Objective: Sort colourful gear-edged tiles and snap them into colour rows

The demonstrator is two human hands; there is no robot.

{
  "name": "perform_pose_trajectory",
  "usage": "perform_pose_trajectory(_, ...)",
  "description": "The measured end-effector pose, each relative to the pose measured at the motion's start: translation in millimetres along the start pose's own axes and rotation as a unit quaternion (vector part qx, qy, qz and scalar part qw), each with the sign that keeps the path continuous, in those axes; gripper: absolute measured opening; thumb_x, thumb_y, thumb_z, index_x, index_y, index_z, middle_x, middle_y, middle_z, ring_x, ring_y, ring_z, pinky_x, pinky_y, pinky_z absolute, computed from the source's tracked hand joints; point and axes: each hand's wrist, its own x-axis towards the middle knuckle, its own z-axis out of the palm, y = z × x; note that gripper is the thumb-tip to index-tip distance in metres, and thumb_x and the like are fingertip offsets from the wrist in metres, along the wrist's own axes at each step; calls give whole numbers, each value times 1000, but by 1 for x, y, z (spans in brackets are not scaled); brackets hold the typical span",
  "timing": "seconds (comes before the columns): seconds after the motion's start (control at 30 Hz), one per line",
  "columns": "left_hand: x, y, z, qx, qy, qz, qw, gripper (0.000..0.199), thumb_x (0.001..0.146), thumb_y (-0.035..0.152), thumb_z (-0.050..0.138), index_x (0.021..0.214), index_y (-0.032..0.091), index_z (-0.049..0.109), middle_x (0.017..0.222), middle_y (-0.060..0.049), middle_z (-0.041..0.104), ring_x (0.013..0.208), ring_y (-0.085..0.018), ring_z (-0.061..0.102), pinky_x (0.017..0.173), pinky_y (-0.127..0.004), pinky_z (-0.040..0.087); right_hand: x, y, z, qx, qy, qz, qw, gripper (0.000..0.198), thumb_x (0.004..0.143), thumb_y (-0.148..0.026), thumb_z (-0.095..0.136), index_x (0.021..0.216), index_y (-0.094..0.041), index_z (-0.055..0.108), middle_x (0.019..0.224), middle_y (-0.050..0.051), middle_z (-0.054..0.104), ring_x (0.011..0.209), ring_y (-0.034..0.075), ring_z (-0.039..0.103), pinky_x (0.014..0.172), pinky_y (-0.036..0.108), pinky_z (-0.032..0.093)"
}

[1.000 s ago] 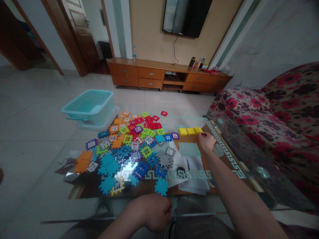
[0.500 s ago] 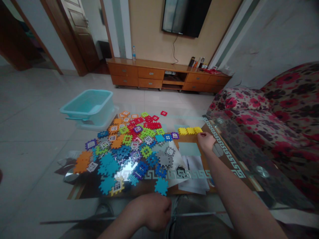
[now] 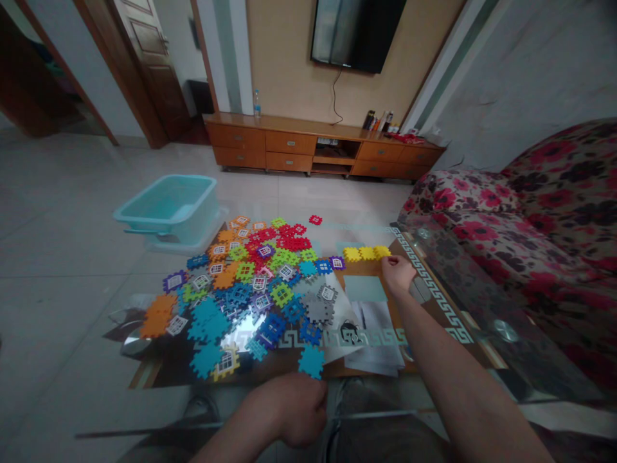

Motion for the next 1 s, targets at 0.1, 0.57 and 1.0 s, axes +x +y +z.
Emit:
perform_pose_trajectory(0.1,1,-1,1,-3,13,1,1000,37,85,25,43,104,16,74,106,-17,75,98,-35,72,78,-44,57,1,0,1,-4,-2,3,1000,24,75,-29,60,84,-13,76,76,12,75,74,25,69,78,33,50)
perform_pose_trajectory(0.57,0,-3,2,2,13,1,1000,38,85,26,43,105,16,74,107,-17,75,99,-33,71,79,-42,56,-1,-4,-2,-19,-12,7,1000,24,76,-28,61,84,-12,76,78,14,75,75,27,70,81,36,51)
perform_pose_trajectory(1.0,2,-4,4,7,20,5,1000,36,85,26,42,96,15,75,100,-18,76,93,-33,72,73,-41,56,-4,-9,-4,-21,-11,7,1000,24,76,-29,60,83,-12,76,77,15,75,75,28,70,78,35,51)
